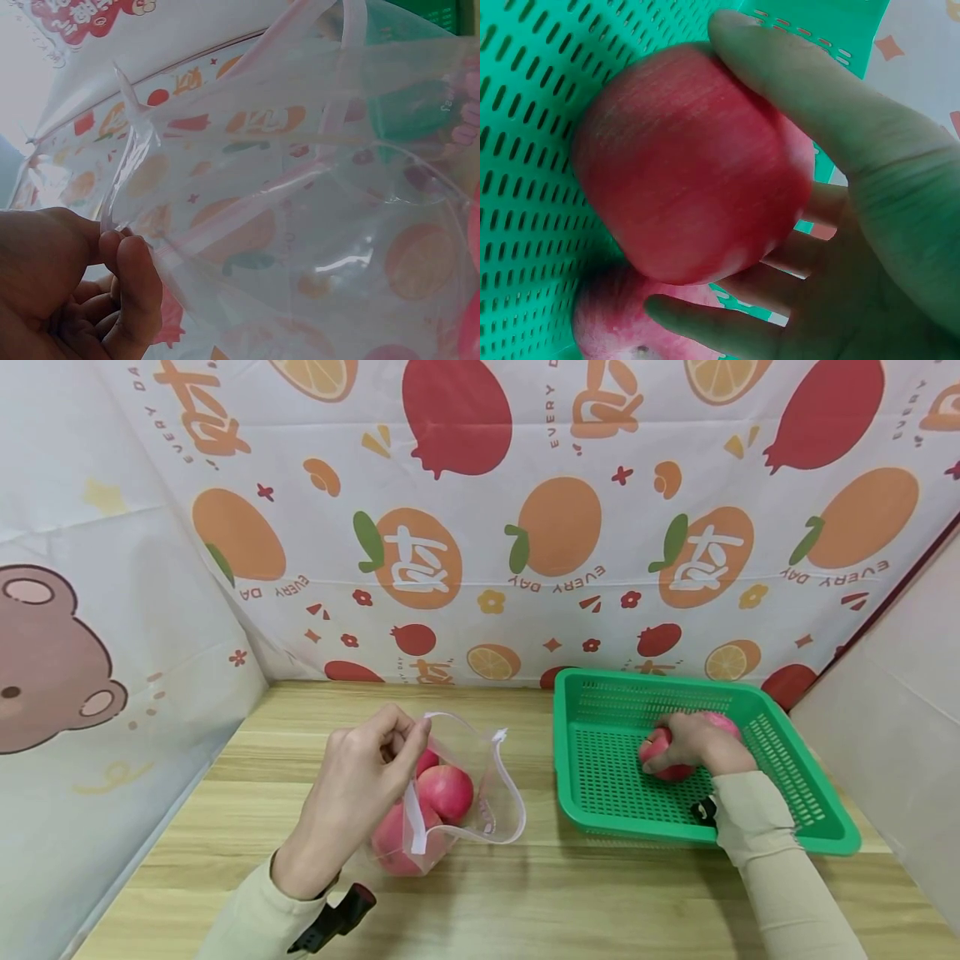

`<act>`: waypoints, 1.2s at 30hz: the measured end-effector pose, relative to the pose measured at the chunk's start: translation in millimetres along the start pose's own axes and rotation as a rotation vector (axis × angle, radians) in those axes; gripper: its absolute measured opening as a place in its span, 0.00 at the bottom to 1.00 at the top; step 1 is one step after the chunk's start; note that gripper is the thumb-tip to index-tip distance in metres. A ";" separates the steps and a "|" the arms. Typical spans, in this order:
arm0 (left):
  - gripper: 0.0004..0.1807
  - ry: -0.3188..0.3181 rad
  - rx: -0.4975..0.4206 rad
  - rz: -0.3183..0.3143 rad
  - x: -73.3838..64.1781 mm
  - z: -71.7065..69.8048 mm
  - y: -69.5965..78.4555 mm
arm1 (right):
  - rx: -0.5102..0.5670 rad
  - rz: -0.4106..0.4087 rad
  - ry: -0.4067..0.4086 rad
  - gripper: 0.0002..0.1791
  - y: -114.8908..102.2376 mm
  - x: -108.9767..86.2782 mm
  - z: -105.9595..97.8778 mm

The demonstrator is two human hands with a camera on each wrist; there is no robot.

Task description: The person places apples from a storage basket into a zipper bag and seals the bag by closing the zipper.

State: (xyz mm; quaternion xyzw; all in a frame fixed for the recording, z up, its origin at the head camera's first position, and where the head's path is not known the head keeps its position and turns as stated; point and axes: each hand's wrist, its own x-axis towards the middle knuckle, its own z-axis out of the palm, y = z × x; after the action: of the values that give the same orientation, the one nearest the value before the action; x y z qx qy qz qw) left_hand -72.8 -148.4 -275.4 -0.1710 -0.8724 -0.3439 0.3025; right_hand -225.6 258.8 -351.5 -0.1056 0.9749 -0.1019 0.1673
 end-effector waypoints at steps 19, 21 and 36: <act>0.14 -0.003 -0.005 0.000 0.2 0.8 -0.1 | 0.042 -0.048 -0.029 0.51 -1.6 2.5 0.6; 0.14 -0.001 -0.003 0.001 0.0 0.6 -0.3 | 0.043 -0.061 -0.018 0.50 -1.9 2.8 0.2; 0.13 -0.004 -0.007 -0.001 -0.9 -0.2 -1.2 | 0.146 -0.189 0.143 0.46 -2.5 5.7 2.2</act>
State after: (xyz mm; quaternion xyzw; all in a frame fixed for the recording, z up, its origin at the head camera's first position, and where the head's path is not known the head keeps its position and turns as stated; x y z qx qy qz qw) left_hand -72.6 -149.4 -276.5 -0.1721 -0.8719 -0.3468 0.2999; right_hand -229.7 254.7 -354.7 -0.1772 0.9600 -0.1950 0.0943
